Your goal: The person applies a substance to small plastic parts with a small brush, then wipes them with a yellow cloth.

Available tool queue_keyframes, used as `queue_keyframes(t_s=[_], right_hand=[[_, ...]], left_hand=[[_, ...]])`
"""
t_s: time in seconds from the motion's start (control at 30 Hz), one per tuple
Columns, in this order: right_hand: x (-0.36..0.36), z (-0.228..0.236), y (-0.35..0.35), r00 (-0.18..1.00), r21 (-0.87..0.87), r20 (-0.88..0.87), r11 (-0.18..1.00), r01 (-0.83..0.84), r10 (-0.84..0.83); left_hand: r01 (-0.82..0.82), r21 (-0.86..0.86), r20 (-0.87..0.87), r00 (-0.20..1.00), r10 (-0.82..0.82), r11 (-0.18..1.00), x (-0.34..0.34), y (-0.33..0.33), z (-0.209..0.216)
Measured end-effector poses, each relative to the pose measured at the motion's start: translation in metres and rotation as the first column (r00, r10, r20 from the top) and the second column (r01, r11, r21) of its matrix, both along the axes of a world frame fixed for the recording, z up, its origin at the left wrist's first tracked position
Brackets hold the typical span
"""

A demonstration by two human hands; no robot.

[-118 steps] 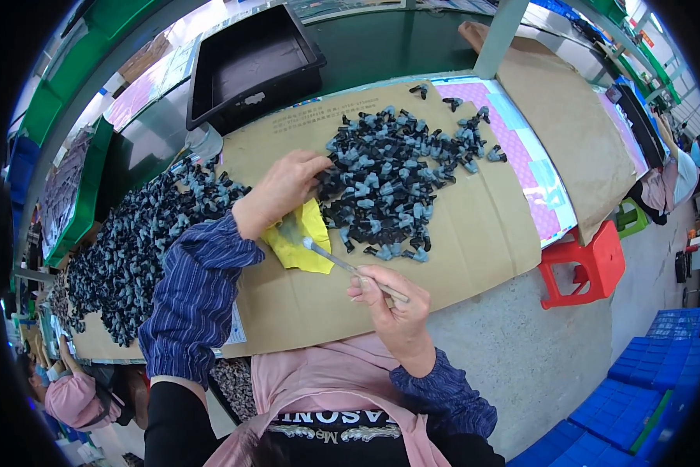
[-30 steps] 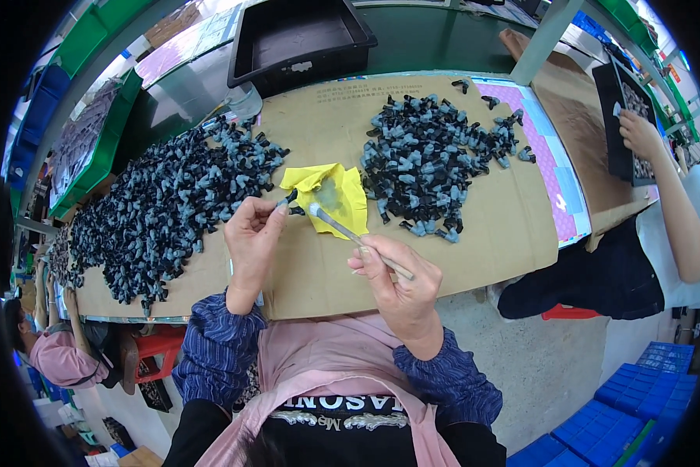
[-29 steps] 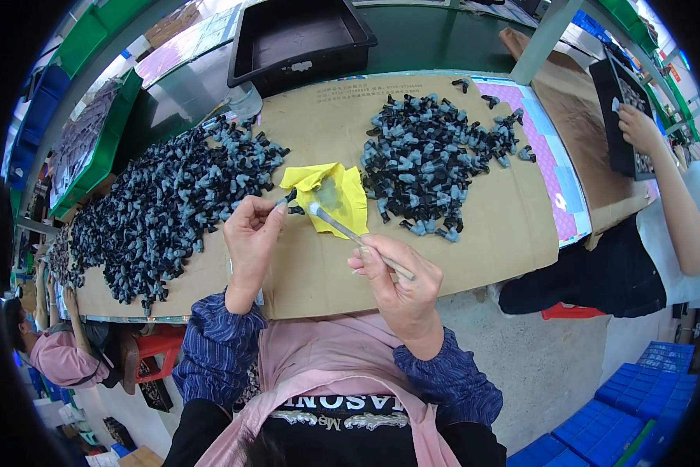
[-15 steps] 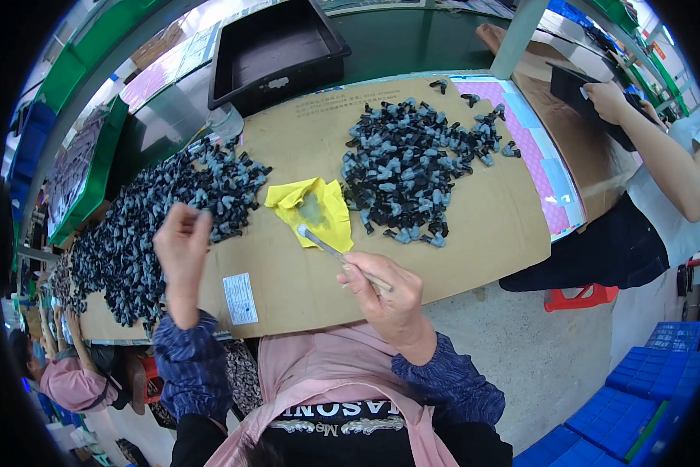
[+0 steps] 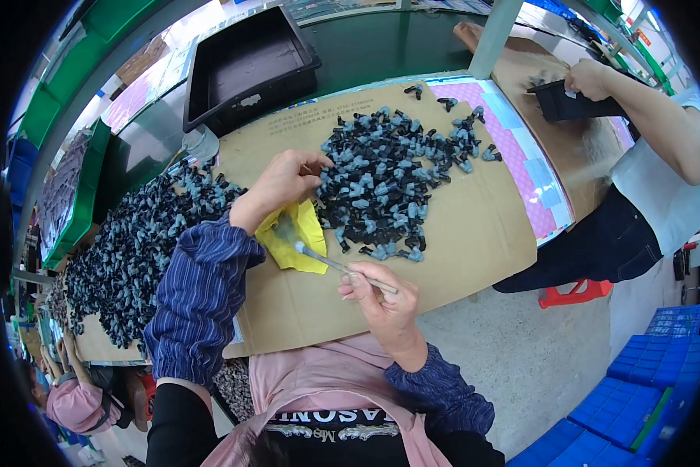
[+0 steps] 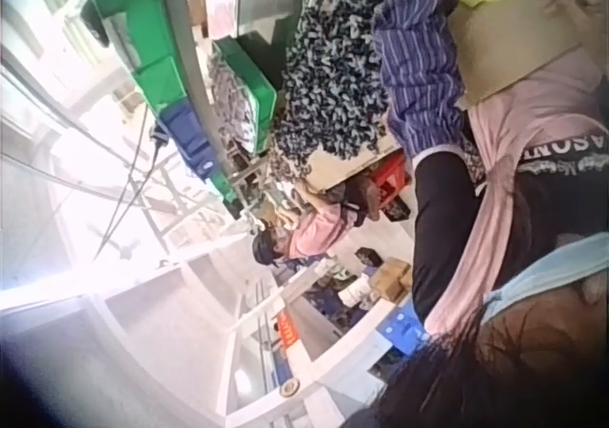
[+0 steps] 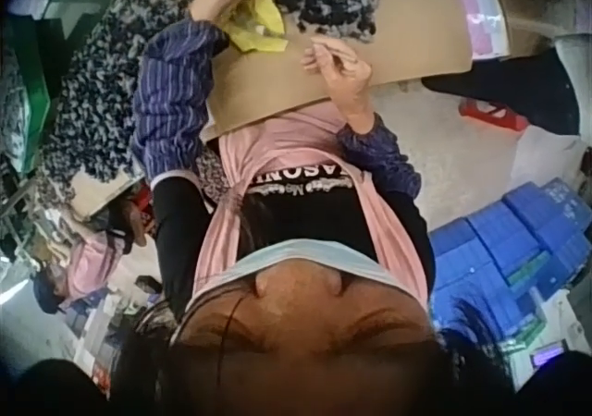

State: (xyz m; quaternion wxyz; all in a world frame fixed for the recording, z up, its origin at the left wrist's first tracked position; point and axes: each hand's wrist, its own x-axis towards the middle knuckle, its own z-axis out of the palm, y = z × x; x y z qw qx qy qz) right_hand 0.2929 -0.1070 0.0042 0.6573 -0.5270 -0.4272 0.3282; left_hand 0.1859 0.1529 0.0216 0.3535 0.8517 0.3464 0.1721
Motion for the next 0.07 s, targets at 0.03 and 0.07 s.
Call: queue_keyframes(t_s=[0.03, 0.07], right_hand=[[0.0032, -0.0002, -0.0012, 1.0, 0.0, -0.002, 1.0, 0.008, -0.008], [0.0048, -0.0003, -0.001, 1.0, -0.004, -0.002, 1.0, 0.012, -0.013]], left_hand=[[0.03, -0.114, -0.002, 1.0, -0.03, 0.993, 0.0055, 0.002, -0.0007], [0.042, -0.115, -0.001, 0.999, -0.042, 0.992, 0.011, 0.0033, -0.0018]])
